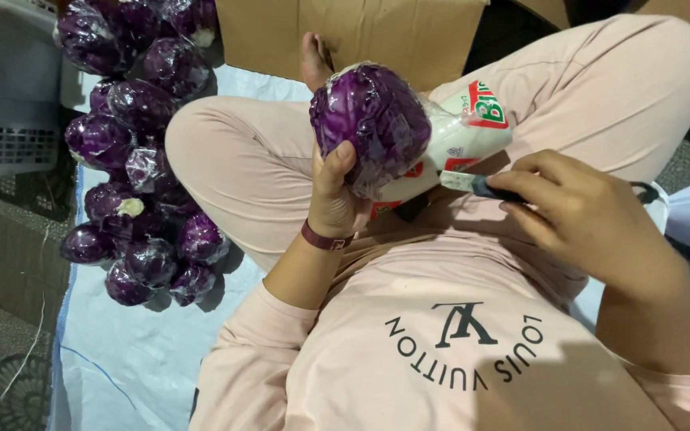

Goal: The person wraps individual red cabbages in plastic wrap and then places them into cardboard boxes, some of which are already filled with paper-wrapped produce.

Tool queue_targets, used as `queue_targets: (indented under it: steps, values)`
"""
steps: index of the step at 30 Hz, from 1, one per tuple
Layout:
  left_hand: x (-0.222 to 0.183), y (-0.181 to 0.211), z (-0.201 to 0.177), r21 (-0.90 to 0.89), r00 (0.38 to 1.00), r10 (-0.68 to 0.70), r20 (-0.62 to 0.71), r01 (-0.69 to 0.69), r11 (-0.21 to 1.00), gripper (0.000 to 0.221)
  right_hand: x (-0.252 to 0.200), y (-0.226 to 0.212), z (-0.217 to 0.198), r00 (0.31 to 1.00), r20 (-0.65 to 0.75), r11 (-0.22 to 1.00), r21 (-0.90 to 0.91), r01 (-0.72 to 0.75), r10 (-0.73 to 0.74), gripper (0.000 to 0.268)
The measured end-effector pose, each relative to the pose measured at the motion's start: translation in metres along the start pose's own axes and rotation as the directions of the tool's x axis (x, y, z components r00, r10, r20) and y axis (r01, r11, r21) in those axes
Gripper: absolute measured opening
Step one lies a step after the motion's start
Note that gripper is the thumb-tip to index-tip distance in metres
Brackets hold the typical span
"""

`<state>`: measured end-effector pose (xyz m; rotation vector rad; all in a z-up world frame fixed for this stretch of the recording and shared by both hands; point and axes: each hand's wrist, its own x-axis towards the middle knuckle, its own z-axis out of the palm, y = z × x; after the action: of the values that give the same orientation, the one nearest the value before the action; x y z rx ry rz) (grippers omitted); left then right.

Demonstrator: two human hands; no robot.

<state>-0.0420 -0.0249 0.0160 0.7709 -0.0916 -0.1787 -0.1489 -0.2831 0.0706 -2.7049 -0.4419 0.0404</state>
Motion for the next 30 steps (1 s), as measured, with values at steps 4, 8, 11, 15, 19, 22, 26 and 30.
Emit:
queue_targets:
  steps: [4,8,11,15,19,22,26,30]
  values:
    - [0.009,0.026,0.035,0.191,0.993,0.086,0.076,-0.099,0.977,0.115,0.005,-0.018,-0.003,0.994,-0.053,0.981,-0.172,0.089,-0.100,0.035]
    - [0.009,0.028,0.037,0.165,0.996,0.067,0.065,-0.077,0.983,0.116,0.015,-0.030,-0.002,0.983,-0.126,0.948,-0.305,0.091,-0.135,0.025]
    - [0.008,0.031,0.042,0.192,0.995,0.070,0.065,-0.081,0.978,0.117,0.020,-0.036,0.003,0.980,-0.152,0.935,-0.349,0.068,-0.128,0.027]
    - [-0.006,0.005,0.017,0.044,1.000,0.009,0.007,-0.009,0.999,0.103,0.035,-0.042,0.019,0.976,-0.215,0.936,-0.350,-0.045,-0.033,0.031]
    - [-0.010,-0.036,-0.023,-0.161,0.999,-0.024,-0.037,0.018,0.987,0.067,0.047,-0.028,0.054,0.945,-0.328,0.966,-0.241,-0.097,0.013,0.016]
    - [-0.007,-0.021,-0.017,-0.170,0.999,0.004,-0.043,-0.011,0.985,0.062,0.036,-0.020,0.036,0.955,-0.288,0.974,-0.180,-0.134,0.078,0.028]
    - [-0.012,-0.010,-0.019,-0.130,0.988,-0.097,-0.123,0.081,0.988,0.082,0.026,-0.014,0.031,0.906,-0.358,0.929,-0.201,-0.311,0.226,0.030]
    - [-0.014,-0.015,-0.014,-0.159,0.990,-0.123,-0.066,0.111,0.981,0.074,0.036,-0.018,0.042,0.936,-0.341,0.941,-0.282,-0.188,0.085,0.027]
